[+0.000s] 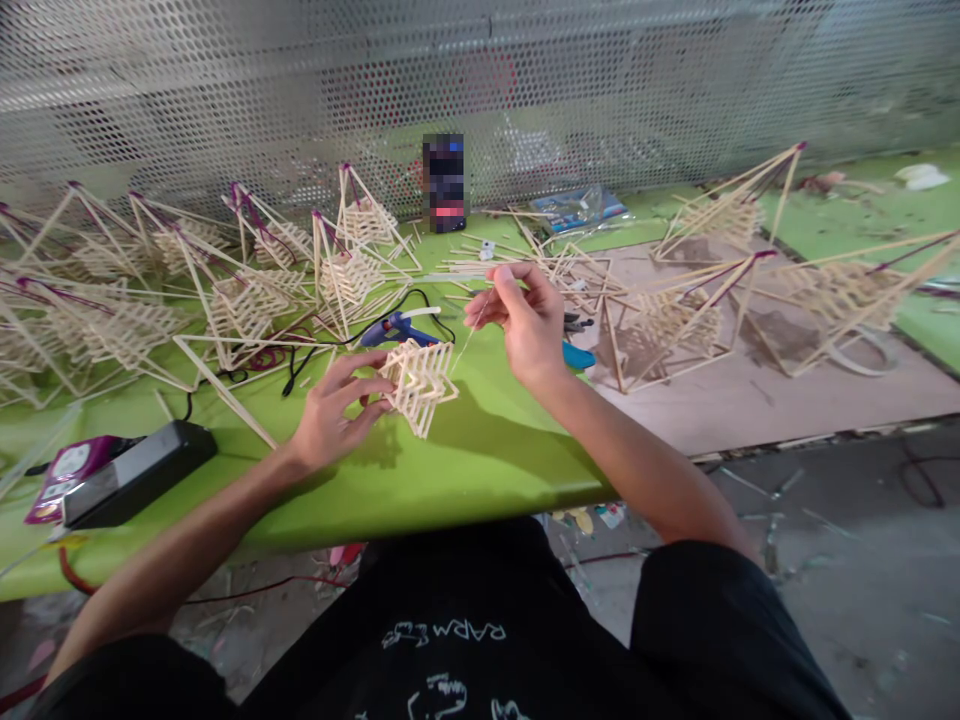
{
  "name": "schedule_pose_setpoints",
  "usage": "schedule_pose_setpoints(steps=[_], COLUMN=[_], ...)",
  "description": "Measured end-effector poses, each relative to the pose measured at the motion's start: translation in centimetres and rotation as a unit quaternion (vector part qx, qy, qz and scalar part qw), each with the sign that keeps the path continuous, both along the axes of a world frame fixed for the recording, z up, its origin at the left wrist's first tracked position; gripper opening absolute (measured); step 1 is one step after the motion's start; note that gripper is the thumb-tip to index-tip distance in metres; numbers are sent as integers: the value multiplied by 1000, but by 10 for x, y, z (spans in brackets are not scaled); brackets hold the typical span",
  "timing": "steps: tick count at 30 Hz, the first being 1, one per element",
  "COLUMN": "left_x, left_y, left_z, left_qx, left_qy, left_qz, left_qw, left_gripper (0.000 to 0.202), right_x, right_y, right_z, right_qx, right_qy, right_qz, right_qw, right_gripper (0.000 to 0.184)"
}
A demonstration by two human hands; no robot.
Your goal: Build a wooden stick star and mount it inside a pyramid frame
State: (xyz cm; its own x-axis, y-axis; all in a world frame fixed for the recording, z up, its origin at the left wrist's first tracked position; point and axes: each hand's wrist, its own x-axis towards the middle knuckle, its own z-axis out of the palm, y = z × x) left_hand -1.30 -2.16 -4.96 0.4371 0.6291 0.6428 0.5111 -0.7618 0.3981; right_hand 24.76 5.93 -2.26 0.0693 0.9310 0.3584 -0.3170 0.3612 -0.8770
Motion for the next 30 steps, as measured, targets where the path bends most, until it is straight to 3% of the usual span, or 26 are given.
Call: schedule_pose_setpoints(steps=[9, 15, 30], left_x=[-17, -30, -46], left_y=[9, 14, 15], left_z=[23, 32, 48], left_qx=[7, -28, -91], left_qy=[65, 109, 84], left_qz=[-31, -65, -88], left_qw=[997, 991, 988], left_gripper=[13, 13, 14], right_x=[5, 12, 42], right_y=[12, 21, 41], right_z=[-3, -1, 13], right_qx=[14, 28, 20], right_qy=[0, 21, 74], right_qz=[33, 13, -60], right_qw=[999, 999, 995], right_gripper=[33, 33, 28])
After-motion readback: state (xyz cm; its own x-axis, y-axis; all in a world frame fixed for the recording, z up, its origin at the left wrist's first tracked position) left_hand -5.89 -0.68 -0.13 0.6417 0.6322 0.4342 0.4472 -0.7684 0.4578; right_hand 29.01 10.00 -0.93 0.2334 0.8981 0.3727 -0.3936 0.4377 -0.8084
